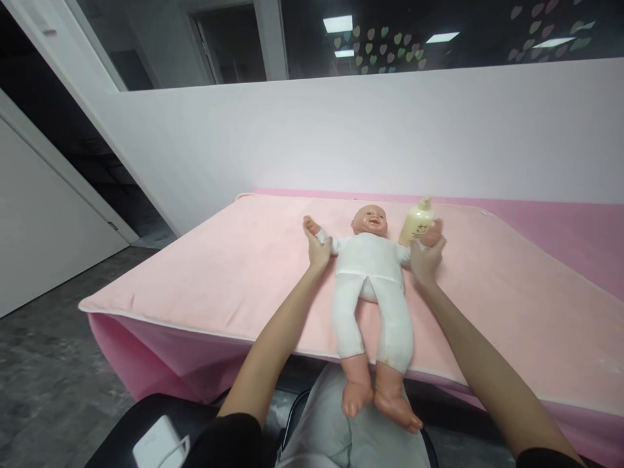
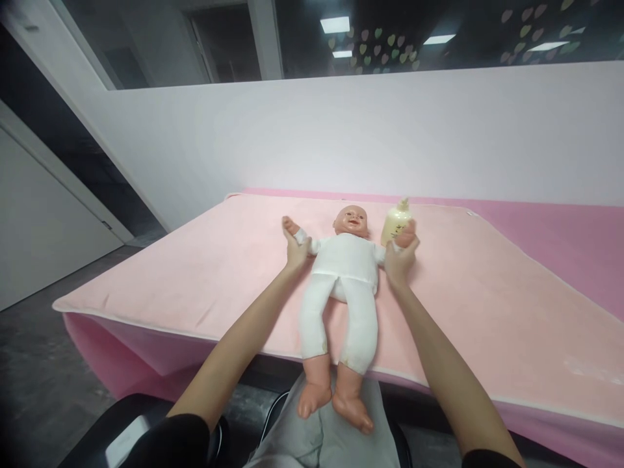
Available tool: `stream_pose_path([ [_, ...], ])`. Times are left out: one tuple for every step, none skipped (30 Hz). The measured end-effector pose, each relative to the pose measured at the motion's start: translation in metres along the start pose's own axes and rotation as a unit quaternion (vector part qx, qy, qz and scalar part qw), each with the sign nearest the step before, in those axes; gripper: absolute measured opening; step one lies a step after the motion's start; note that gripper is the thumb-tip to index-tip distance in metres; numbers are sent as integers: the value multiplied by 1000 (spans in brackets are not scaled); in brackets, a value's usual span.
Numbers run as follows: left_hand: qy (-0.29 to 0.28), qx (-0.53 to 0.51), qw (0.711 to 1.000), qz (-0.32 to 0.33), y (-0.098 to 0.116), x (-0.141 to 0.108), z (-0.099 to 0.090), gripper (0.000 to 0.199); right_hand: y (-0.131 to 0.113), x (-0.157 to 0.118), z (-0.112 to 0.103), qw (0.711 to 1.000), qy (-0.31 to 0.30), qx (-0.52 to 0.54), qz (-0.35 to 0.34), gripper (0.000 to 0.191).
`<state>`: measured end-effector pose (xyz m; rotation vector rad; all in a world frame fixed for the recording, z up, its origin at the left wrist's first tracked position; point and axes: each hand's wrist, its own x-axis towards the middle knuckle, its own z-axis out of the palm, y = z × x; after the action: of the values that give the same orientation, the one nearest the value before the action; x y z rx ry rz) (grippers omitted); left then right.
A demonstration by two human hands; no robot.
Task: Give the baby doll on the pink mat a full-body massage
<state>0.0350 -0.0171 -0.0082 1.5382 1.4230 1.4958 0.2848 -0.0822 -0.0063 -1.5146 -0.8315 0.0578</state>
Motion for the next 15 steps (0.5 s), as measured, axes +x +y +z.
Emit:
stream_pose_path([
  [-37, 69, 996, 40, 4, -4, -1, 82, -7, -6, 0, 997, -44, -44, -47, 61],
  [-81, 144, 983, 83, 9, -8, -2, 77, -12, -11, 0, 988, -88, -86, -94, 60],
  [-125, 216, 960, 124, 15, -12, -2, 70, -17, -15, 1, 974, -125, -125, -140, 60],
  [-161, 277, 933, 160, 20, -16, -2, 64, -20, -19, 1, 959, -152, -160, -180, 61],
  [-185, 328, 907, 189, 26, -19, -1, 59, -21, -21, 2, 944, -167, -191, -209, 62],
  [-198, 370, 883, 211, 30, -21, -1, 57, -22, -23, 2, 932, -176, -219, -229, 63],
  [-203, 403, 864, 225, 34, -23, 0, 56, -23, -23, 2, 921, -182, -244, -245, 63],
  [-203, 428, 849, 233, 37, -24, 1, 55, -23, -23, 2, 910, -189, -264, -257, 63],
  [-204, 447, 838, 235, 40, -25, 2, 55, -23, -23, 1, 901, -198, -279, -267, 62],
  [-206, 461, 830, 236, 41, -25, 3, 54, -23, -23, 1, 893, -207, -289, -276, 60],
  [-207, 470, 825, 237, 42, -25, 3, 53, -23, -22, 0, 887, -215, -296, -283, 58],
  [-208, 475, 821, 239, 42, -25, 4, 52, -24, -22, 0, 882, -221, -301, -287, 57],
  [-208, 478, 818, 241, 42, -24, 4, 52, -24, -22, 0, 879, -224, -306, -289, 55],
  [-208, 480, 817, 242, 42, -24, 4, 52, -25, -22, 0, 876, -226, -310, -291, 54],
  [-208, 481, 817, 241, 41, -24, 4, 52, -25, -23, 1, 873, -228, -314, -294, 53],
])
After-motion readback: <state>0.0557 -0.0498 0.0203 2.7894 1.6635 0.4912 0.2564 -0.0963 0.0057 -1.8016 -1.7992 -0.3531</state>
